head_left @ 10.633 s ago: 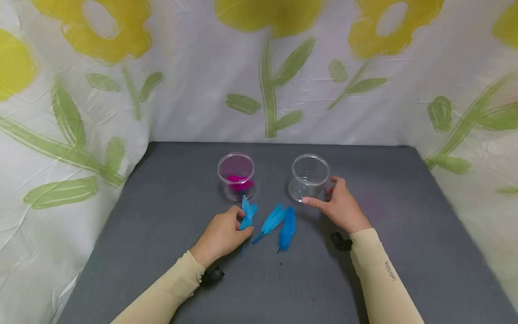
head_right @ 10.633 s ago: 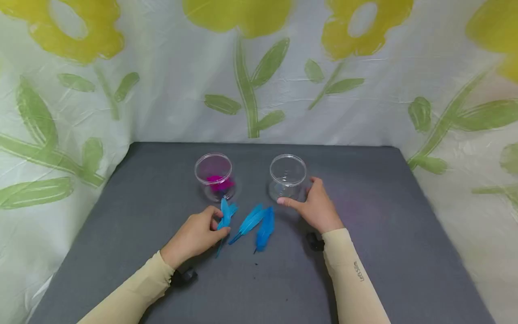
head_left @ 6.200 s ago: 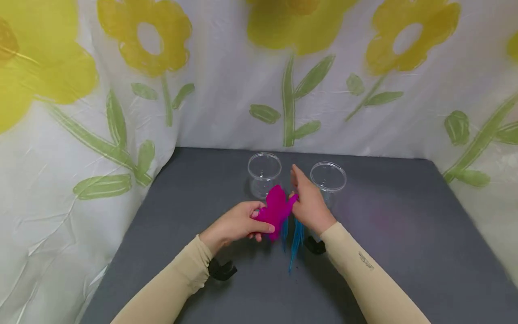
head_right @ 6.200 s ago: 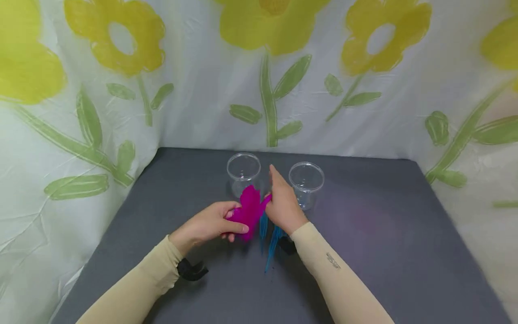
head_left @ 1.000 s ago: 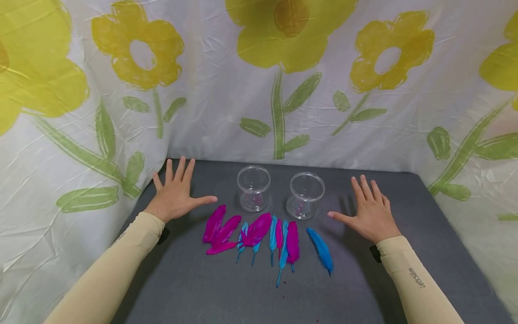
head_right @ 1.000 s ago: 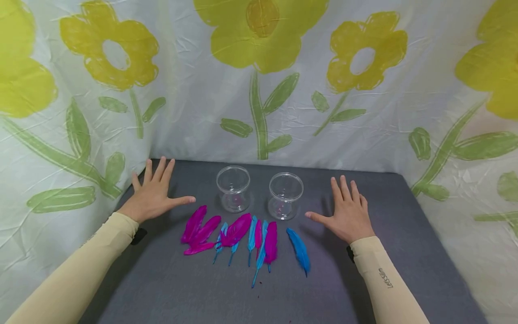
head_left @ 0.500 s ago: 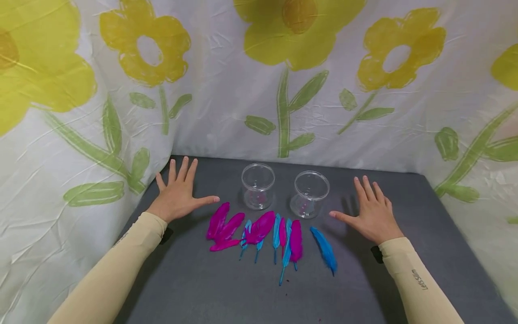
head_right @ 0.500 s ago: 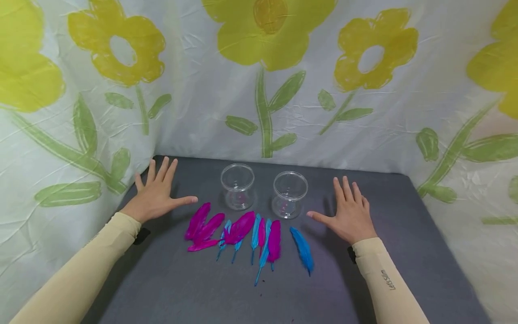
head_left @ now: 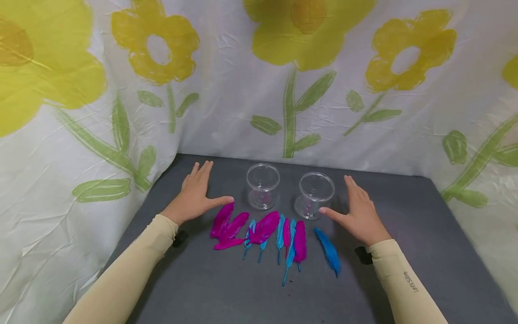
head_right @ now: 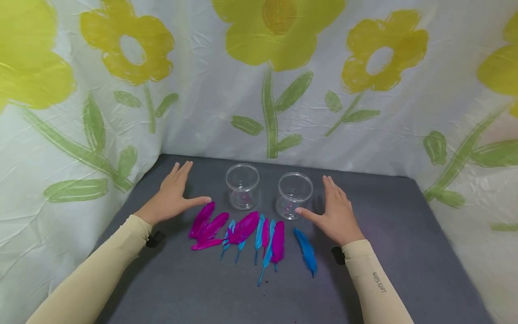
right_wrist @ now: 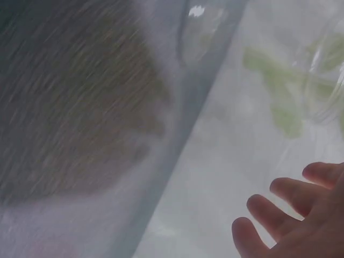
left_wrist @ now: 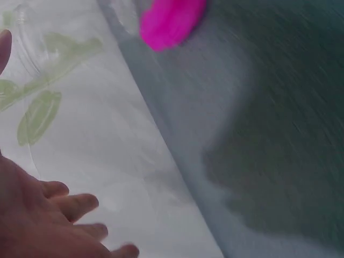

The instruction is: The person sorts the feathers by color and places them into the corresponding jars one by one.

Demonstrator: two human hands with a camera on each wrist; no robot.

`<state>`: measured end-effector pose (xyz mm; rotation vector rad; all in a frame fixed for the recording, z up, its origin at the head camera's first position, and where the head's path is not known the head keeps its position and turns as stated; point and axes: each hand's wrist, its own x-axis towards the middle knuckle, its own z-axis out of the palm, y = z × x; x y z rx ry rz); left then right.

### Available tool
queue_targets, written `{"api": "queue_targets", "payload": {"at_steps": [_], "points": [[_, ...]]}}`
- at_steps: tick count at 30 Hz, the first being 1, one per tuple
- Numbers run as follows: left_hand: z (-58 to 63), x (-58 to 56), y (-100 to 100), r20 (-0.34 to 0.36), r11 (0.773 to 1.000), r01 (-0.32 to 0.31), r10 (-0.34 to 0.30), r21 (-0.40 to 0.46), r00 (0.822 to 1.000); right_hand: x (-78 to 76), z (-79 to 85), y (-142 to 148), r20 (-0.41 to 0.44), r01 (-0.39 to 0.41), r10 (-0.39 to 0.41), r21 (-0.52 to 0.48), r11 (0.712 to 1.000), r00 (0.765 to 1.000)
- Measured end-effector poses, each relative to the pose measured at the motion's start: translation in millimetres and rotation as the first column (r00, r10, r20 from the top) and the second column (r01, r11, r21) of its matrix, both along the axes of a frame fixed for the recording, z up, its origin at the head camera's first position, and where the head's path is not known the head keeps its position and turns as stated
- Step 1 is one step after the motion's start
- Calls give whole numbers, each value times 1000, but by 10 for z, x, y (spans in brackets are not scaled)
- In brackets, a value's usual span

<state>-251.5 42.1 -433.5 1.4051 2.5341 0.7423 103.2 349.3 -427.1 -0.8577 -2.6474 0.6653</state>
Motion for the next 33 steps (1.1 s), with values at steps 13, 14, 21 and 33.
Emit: {"api": "queue_targets", "payload": {"at_steps": [13,14,21,33], "points": [[-84,206,636,280,981,107,-150,162,948,-75,186,-470,-125,-38,40,24,999,991],[-93,212,667,289,979,112,-158,169,944,-83,200,-502,-129,-43,46,25,999,991],[-134,241,820,336,968,139,-205,209,919,-149,283,-723,-154,-85,95,71,994,984],[-108,185,848,374,951,215,-286,220,882,-494,315,-1200,-195,-215,257,211,954,947]]}}
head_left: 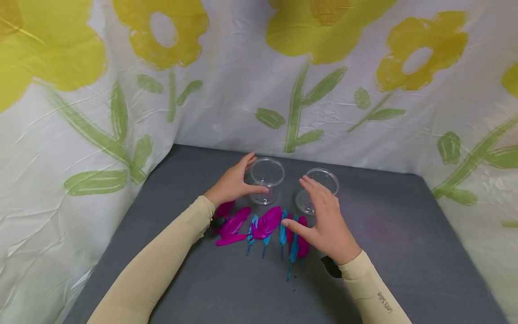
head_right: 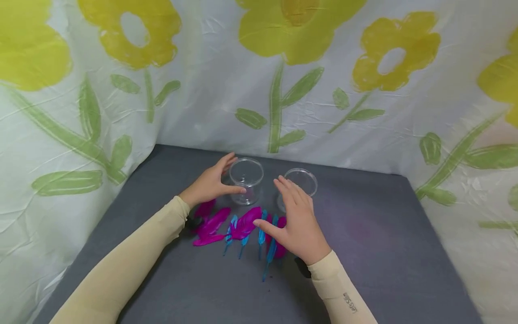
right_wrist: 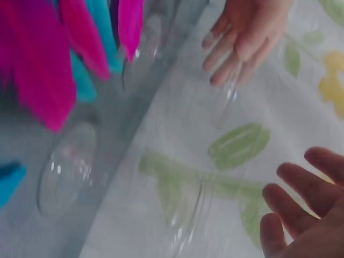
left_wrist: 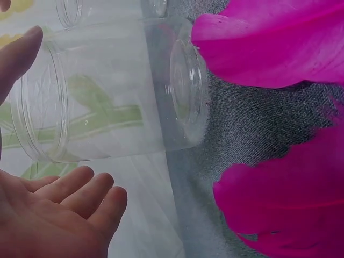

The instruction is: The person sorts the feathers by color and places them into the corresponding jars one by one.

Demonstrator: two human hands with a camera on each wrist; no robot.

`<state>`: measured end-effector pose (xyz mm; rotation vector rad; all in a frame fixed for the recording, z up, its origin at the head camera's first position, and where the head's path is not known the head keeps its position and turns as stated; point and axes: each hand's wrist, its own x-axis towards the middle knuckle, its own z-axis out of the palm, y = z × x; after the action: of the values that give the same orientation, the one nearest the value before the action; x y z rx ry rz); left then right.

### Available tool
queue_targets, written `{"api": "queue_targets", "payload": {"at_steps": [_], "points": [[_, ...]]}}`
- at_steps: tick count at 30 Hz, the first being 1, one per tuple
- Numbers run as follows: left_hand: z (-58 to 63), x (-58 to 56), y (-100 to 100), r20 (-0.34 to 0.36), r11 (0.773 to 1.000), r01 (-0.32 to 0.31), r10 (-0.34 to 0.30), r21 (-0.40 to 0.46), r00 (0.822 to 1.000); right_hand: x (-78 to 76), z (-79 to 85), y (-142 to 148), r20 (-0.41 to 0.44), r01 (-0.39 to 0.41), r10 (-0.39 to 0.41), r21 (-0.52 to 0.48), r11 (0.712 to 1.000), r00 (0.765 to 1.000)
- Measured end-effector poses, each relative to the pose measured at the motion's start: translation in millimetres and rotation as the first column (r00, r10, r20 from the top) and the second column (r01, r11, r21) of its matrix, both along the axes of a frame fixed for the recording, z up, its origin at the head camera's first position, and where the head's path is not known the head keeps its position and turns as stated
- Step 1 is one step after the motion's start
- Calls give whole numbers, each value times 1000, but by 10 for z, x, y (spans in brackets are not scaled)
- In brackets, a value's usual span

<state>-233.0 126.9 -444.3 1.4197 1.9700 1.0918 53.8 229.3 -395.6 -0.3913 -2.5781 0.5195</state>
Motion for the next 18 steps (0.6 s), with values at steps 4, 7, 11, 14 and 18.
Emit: {"api": "queue_targets", "payload": {"at_steps": [4,7,11,14,18], "points": [[-7,-15,-2,2,1000,7,-7,2,1000,-119,-63,-137,47,-46,44,34,998,998],[-10,-30,-14,-15,1000,23,-23,-6,1000,-193,-118,-238,79,-96,92,50,994,993],[-14,-68,-54,-45,999,42,-42,-5,998,-304,-185,-341,96,-153,146,65,986,985],[-13,-113,-98,-57,999,47,-47,4,997,-396,-225,-401,121,-174,164,77,982,979],[-18,-203,-184,-66,999,38,-37,8,997,-543,-266,-493,169,-210,192,99,973,967]]}}
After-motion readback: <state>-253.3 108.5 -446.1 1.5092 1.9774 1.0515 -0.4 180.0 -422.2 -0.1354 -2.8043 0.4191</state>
